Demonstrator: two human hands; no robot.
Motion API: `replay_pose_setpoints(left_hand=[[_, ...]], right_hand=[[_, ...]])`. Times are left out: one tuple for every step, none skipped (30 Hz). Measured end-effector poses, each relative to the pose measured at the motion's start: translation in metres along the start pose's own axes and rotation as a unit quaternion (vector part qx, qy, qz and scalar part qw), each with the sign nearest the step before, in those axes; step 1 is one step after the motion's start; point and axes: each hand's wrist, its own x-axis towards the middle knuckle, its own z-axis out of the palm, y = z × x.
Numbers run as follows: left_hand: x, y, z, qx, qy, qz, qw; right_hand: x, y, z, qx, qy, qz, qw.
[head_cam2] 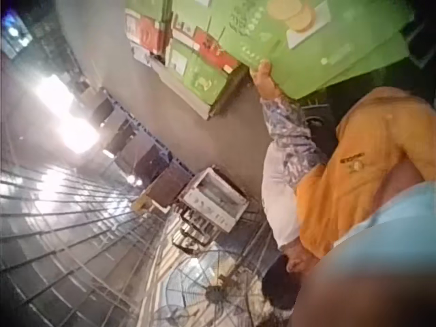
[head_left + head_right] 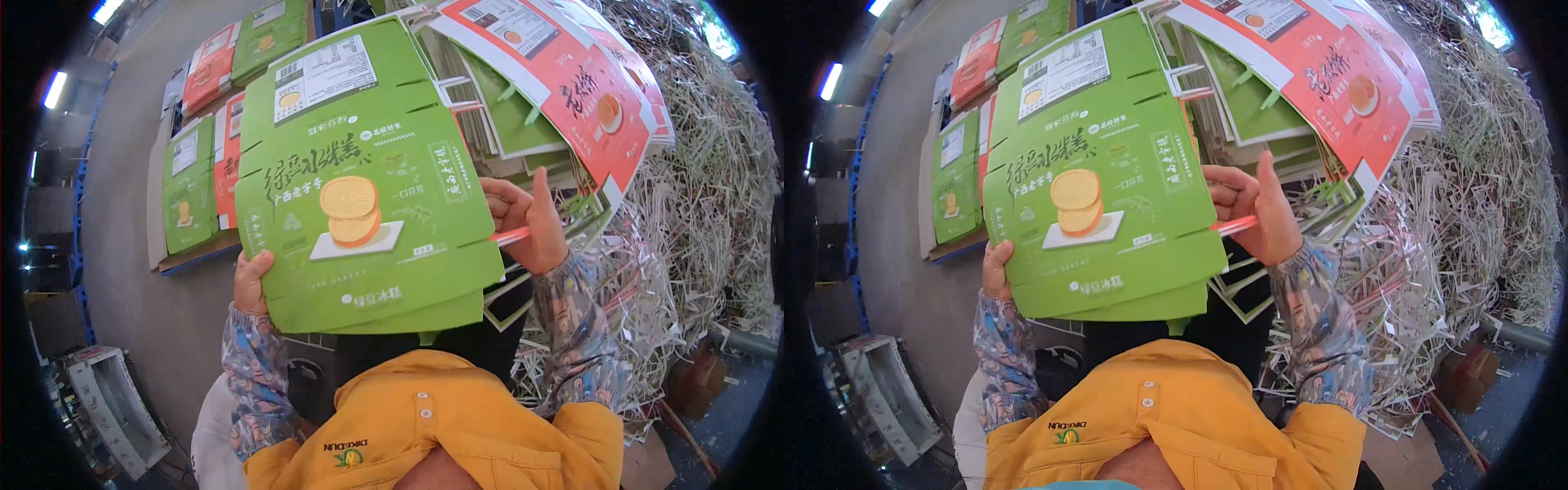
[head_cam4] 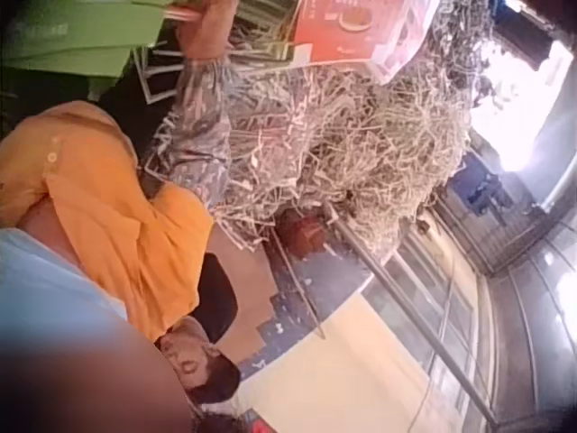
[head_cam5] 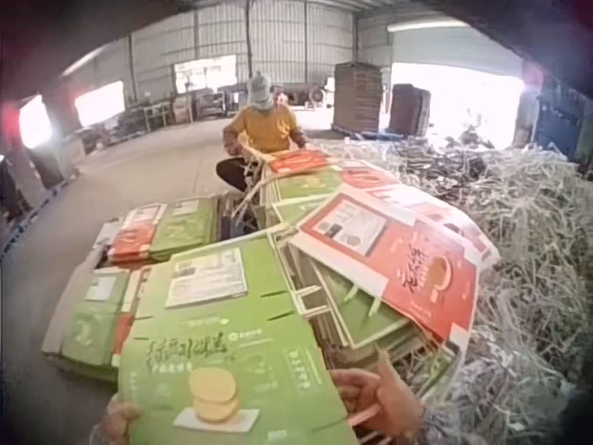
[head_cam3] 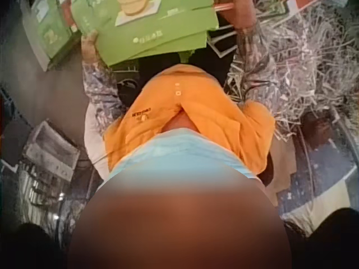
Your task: The recorder is sorting and inspecting flattened paper product boxes, removing plastic strips, and stacking them on a pallet.
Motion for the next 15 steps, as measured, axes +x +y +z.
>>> replay_pose_setpoints(left_hand=[[0.0, -0.006, -0.001, 0.003, -0.002, -0.004, 1.0], [0.0, -0.012, -0.002, 0.0, -0.004, -0.007, 1.0], [0.0, -0.019, -0.003, -0.003, -0.004, -0.004, 1.0], [-0.001, -0.024, -0.003, -0.007, -0.004, -0.001, 1.0], [-0.001, -0.027, -0.003, -0.008, -0.006, -0.005, 1.0], [-0.002, -0.03, -0.005, 0.016, -0.013, -0.015, 1.0], [-0.003, -0.033, -0.007, 0.04, -0.02, -0.025, 0.999], [-0.002, -0.037, -0.01, 0.04, -0.022, -0.03, 0.999], [-0.002, -0.041, -0.011, 0.022, -0.038, -0.052, 0.998], [-0.002, -0.043, -0.011, 0.004, -0.053, -0.074, 0.996], [-0.003, -0.045, -0.01, 0.004, -0.053, -0.077, 0.996], [-0.003, -0.045, -0.003, -0.054, -0.046, -0.1, 0.992], [-0.003, -0.045, 0.002, -0.112, -0.04, -0.123, 0.985], [-0.002, -0.045, 0.002, -0.112, -0.039, -0.124, 0.985], [-0.001, -0.047, 0.003, -0.078, -0.041, -0.112, 0.99]], right_hand=[[-0.011, 0.007, -0.002, 0.005, 0.013, -0.015, 1.0], [-0.018, 0.012, -0.002, 0.004, 0.017, -0.016, 1.0], [-0.023, 0.018, -0.004, -0.018, 0.036, -0.051, 0.998], [-0.027, 0.024, -0.007, -0.041, 0.054, -0.086, 0.994], [-0.029, 0.031, -0.013, -0.04, 0.09, -0.102, 0.99], [-0.031, 0.033, -0.014, -0.039, 0.096, -0.103, 0.989], [-0.032, 0.035, -0.014, -0.116, 0.156, -0.102, 0.976], [-0.031, 0.036, -0.014, -0.191, 0.214, -0.099, 0.953], [-0.028, 0.038, -0.013, -0.151, 0.218, -0.116, 0.957], [-0.026, 0.044, -0.014, -0.15, 0.221, -0.115, 0.957], [-0.023, 0.053, -0.018, -0.189, 0.237, -0.173, 0.937], [-0.02, 0.059, -0.018, -0.228, 0.25, -0.23, 0.913], [-0.022, 0.06, -0.011, -0.212, 0.252, -0.229, 0.916], [-0.023, 0.062, -0.013, -0.212, 0.252, -0.228, 0.916], [-0.026, 0.063, -0.018, -0.269, 0.268, -0.236, 0.895]])
